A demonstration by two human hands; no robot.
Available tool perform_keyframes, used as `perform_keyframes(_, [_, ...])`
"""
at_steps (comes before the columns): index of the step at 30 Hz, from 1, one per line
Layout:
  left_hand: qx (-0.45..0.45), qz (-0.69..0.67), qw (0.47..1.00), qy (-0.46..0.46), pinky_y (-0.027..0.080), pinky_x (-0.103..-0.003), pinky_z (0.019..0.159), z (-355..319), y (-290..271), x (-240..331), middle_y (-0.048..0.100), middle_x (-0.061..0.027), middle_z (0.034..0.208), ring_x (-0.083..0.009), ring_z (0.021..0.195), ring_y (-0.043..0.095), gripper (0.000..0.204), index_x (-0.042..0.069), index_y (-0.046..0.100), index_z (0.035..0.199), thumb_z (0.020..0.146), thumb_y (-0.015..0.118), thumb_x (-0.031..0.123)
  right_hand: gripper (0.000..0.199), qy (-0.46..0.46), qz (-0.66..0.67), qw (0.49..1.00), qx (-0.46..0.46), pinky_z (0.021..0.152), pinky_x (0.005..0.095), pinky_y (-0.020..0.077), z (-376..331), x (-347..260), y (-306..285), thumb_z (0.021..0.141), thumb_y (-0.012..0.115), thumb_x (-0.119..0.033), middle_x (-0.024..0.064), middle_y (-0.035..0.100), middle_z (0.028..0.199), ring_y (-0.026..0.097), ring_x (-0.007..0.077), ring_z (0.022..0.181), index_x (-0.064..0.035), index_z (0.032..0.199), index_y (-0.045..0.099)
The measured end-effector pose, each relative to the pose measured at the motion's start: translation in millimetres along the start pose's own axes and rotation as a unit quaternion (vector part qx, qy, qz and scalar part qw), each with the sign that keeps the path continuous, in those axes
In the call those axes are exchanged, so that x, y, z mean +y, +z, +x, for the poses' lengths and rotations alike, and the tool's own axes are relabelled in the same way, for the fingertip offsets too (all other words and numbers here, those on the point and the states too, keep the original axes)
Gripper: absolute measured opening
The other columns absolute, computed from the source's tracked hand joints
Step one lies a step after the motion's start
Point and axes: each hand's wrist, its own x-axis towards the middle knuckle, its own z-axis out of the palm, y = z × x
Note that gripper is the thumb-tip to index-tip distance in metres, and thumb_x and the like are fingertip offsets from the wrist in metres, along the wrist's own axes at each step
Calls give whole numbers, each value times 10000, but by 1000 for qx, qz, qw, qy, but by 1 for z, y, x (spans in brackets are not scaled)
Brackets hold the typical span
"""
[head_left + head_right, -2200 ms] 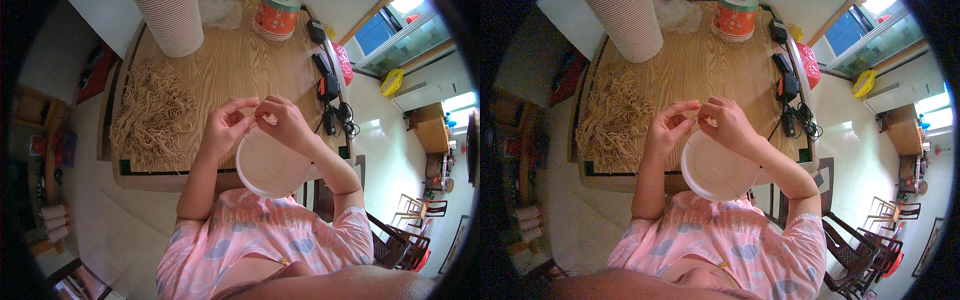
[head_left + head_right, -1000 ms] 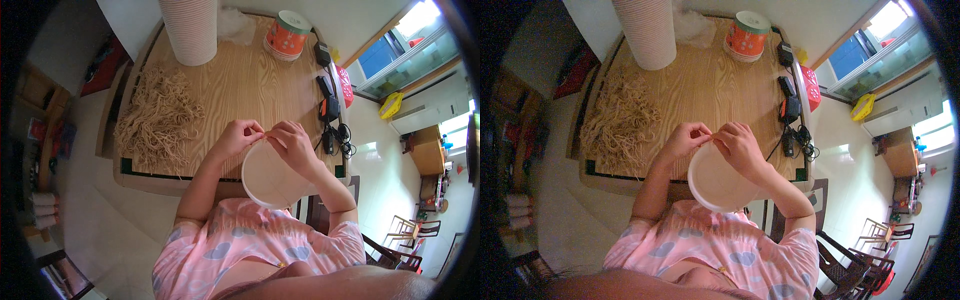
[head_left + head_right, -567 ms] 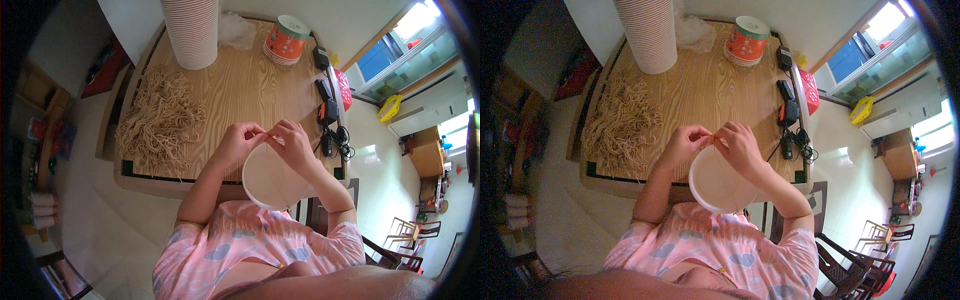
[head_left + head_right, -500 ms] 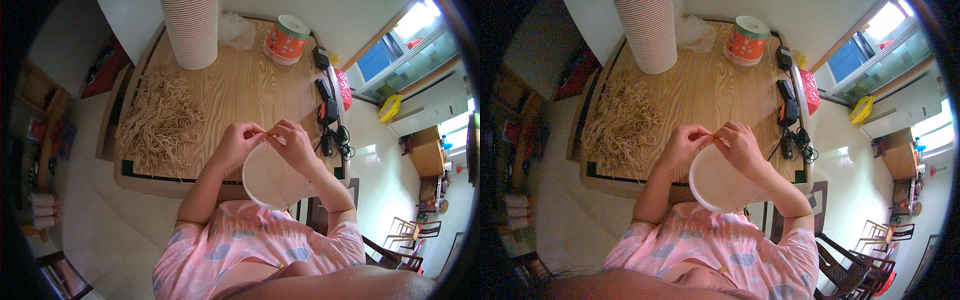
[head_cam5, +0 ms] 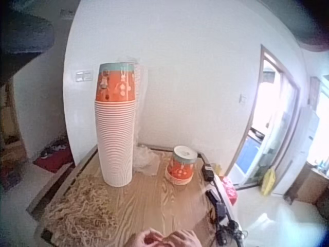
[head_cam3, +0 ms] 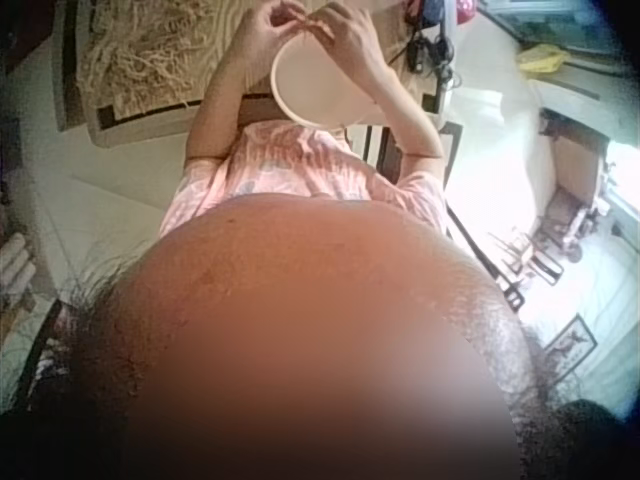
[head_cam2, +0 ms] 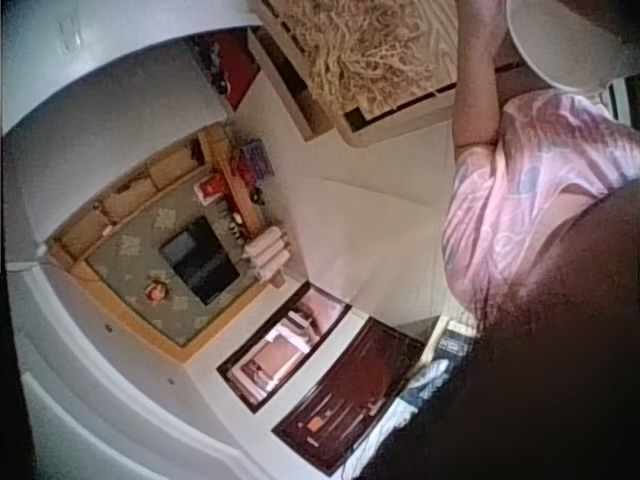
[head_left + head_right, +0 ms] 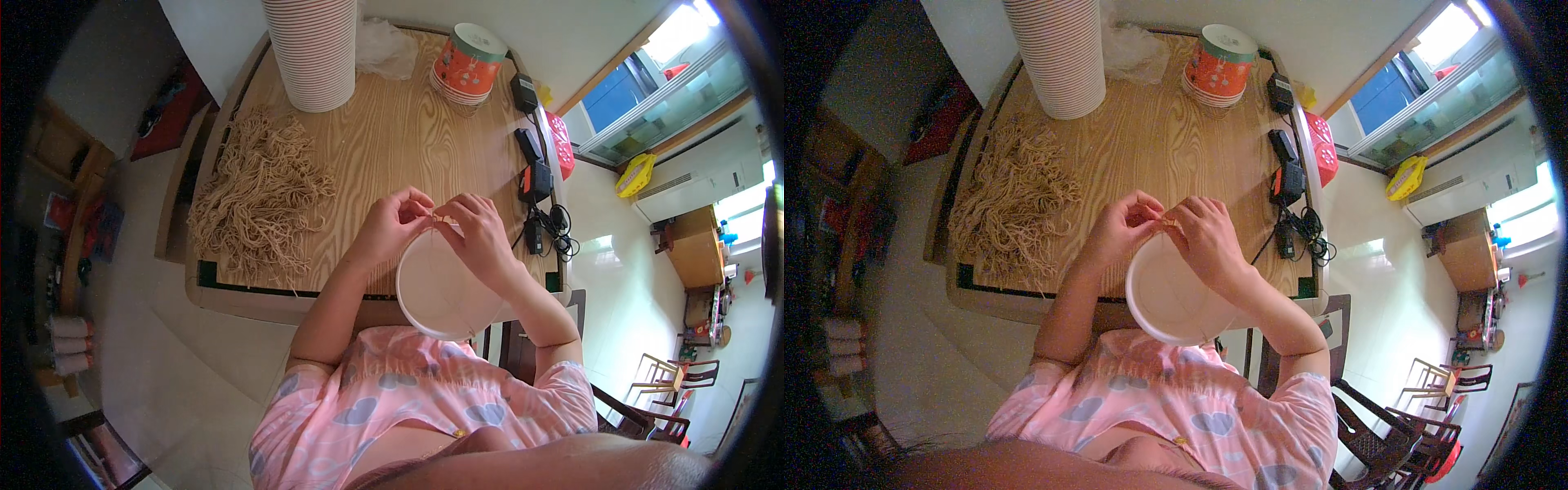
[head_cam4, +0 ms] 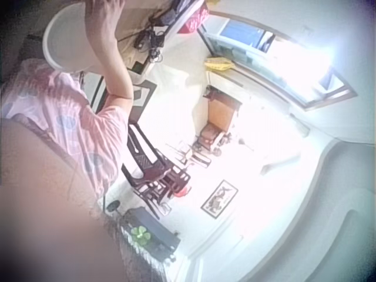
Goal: Attaching strings to paper bowls to create handles for packaging.
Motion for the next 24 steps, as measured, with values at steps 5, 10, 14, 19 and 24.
perform_keyframes(5, [0,25,999,21,471,-199,615,0,-1,-1,612,2,772,-47,678,557,190,38,580,960,800,681,31,104,22,1,999,-35,772,372,435,1,1,-2,770,664,-124,86,595,833,578,275,830,-55,831,615])
perform_keyframes(10, [-14,56,998,25,457,-192,603,0,-2,1,609,11,769,-35,652,535,229,44,601,1020,802,666,22,85,-10,15,999,-29,761,384,433,4,4,-5,768,653,-107,92,574,820,563,286,818,-70,827,603])
perform_keyframes(14, [-45,57,997,36,455,-193,607,1,-4,6,612,17,756,-32,659,538,228,45,633,1036,809,652,50,91,-22,88,994,-59,720,382,460,8,9,-13,758,634,-51,99,558,798,559,286,788,-69,842,601])
perform_keyframes(19, [-70,41,996,32,467,-207,628,1,-5,6,638,0,778,-41,709,566,159,10,661,955,812,659,77,100,5,192,975,-112,686,313,471,17,19,-18,755,610,26,72,572,811,584,234,776,-40,828,623])
perform_keyframes(24, [-80,5,996,-27,480,-218,664,8,-7,3,658,-19,809,-61,735,582,154,-13,667,929,810,677,84,90,-13,198,972,-125,700,302,471,18,31,-18,761,610,29,73,576,816,590,227,784,-33,824,628])
